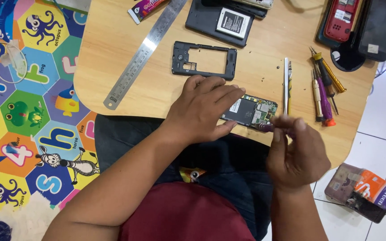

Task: Disassembling a mobile phone to remove the motherboard and other internal components using a screwdriver and prying tools.

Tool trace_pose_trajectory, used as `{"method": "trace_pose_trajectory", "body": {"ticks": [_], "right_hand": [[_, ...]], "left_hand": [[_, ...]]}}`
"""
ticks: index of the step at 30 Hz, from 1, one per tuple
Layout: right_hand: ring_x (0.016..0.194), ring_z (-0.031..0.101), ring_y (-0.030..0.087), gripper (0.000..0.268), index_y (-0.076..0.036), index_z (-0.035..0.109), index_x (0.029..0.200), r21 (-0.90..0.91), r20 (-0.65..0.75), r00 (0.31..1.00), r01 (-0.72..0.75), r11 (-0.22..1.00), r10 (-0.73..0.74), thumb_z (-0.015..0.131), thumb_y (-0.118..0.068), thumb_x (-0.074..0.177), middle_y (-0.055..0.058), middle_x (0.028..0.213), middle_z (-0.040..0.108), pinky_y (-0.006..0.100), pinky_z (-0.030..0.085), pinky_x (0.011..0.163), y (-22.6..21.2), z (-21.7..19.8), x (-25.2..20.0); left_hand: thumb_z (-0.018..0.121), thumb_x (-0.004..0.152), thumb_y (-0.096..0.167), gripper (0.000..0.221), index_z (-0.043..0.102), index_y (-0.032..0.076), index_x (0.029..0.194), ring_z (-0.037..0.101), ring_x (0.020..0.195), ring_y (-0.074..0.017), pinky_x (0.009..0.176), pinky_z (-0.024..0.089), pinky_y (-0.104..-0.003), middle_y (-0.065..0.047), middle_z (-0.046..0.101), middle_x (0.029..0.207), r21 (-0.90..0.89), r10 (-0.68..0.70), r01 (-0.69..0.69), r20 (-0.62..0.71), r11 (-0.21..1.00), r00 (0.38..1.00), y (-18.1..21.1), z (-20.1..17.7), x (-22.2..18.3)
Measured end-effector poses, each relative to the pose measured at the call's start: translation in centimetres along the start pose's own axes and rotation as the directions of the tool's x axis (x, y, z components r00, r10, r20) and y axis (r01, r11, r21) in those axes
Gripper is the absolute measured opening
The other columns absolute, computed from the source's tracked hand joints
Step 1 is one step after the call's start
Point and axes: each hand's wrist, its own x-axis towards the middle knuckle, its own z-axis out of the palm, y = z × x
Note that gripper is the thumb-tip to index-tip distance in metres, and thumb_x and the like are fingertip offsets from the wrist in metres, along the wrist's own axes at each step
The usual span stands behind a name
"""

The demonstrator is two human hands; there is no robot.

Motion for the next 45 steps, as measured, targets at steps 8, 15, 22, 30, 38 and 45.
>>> {"method": "trace_pose_trajectory", "body": {"ticks": [8, 15, 22, 30, 38, 45], "right_hand": [[0.094, 0.073, 0.040, 0.056, -0.004, 0.045, 0.147, 0.158, -0.039, 0.993, -0.107, 0.982, 0.114, 0.069, 0.017, 0.101, 0.035, 0.118, 0.060, 0.046, 0.066, 0.082, 0.3, 0.6, -1.2], [0.094, 0.072, 0.040, 0.062, -0.011, 0.051, 0.148, 0.122, -0.123, 0.990, -0.059, 0.991, 0.074, 0.074, 0.022, 0.100, 0.029, 0.117, 0.053, 0.046, 0.069, 0.081, 0.8, 0.6, -1.9], [0.087, 0.069, 0.035, 0.058, -0.009, 0.049, 0.144, 0.125, -0.094, 0.993, -0.063, 0.990, 0.075, 0.083, -0.006, 0.097, 0.027, 0.114, 0.055, 0.041, 0.063, 0.072, 1.0, 0.5, -1.1], [0.080, 0.071, 0.034, 0.056, -0.005, 0.049, 0.146, -0.016, -0.076, 0.997, -0.013, 1.000, 0.012, 0.080, 0.015, 0.102, 0.027, 0.096, 0.071, 0.040, 0.055, 0.079, 0.6, 0.1, -0.2], [0.101, 0.069, 0.042, 0.048, 0.004, 0.043, 0.149, 0.317, -0.172, 0.914, -0.303, 0.899, 0.368, 0.058, 0.017, 0.106, 0.036, 0.116, 0.061, 0.051, 0.066, 0.095, 0.4, 1.1, -1.8], [0.091, 0.068, 0.038, 0.039, -0.002, 0.051, 0.142, 0.520, -0.290, 0.713, -0.443, 0.731, 0.638, 0.066, 0.004, 0.106, 0.028, 0.112, 0.062, 0.048, 0.065, 0.087, 1.2, 0.8, -1.6]], "left_hand": [[0.076, 0.085, 0.050, 0.065, 0.061, 0.018, 0.139, 0.056, 0.125, -0.0241, 0.100, 0.036, -0.043, 0.002, 0.069, 0.132, 0.013, -0.008, 0.008, -0.025, 1.000, 1.000, 0.2, -0.3, 0.0], [0.079, 0.083, 0.048, 0.066, 0.062, 0.018, 0.139, 0.057, 0.125, -0.0241, 0.100, 0.036, -0.044, 0.002, 0.070, 0.132, 0.005, 0.006, -0.005, -0.048, 1.000, 0.999, 0.1, 0.0, -0.1], [0.081, 0.082, 0.047, 0.066, 0.062, 0.018, 0.138, 0.057, 0.126, -0.0242, 0.101, 0.036, -0.044, 0.001, 0.069, 0.134, 0.001, 0.005, -0.005, -0.040, 1.000, 0.999, 0.2, -0.1, -0.1], [0.081, 0.083, 0.046, 0.060, 0.066, 0.016, 0.134, 0.059, 0.124, -0.0222, 0.099, 0.039, -0.042, 0.000, 0.068, 0.134, 0.066, 0.058, -0.052, -0.081, 0.996, 0.995, 0.3, -0.3, 0.0], [0.081, 0.083, 0.045, 0.049, 0.070, 0.020, 0.124, 0.058, 0.128, -0.0214, 0.103, 0.039, -0.040, -0.002, 0.065, 0.138, 0.163, 0.116, -0.098, -0.106, 0.982, 0.988, 1.1, -0.9, 0.1], [0.087, 0.081, 0.041, 0.045, 0.069, 0.019, 0.116, 0.061, 0.110, -0.0234, 0.090, 0.038, -0.040, 0.000, 0.069, 0.114, -0.035, -0.004, 0.000, -0.137, 0.999, 0.991, 4.4, -0.1, 0.2]]}}
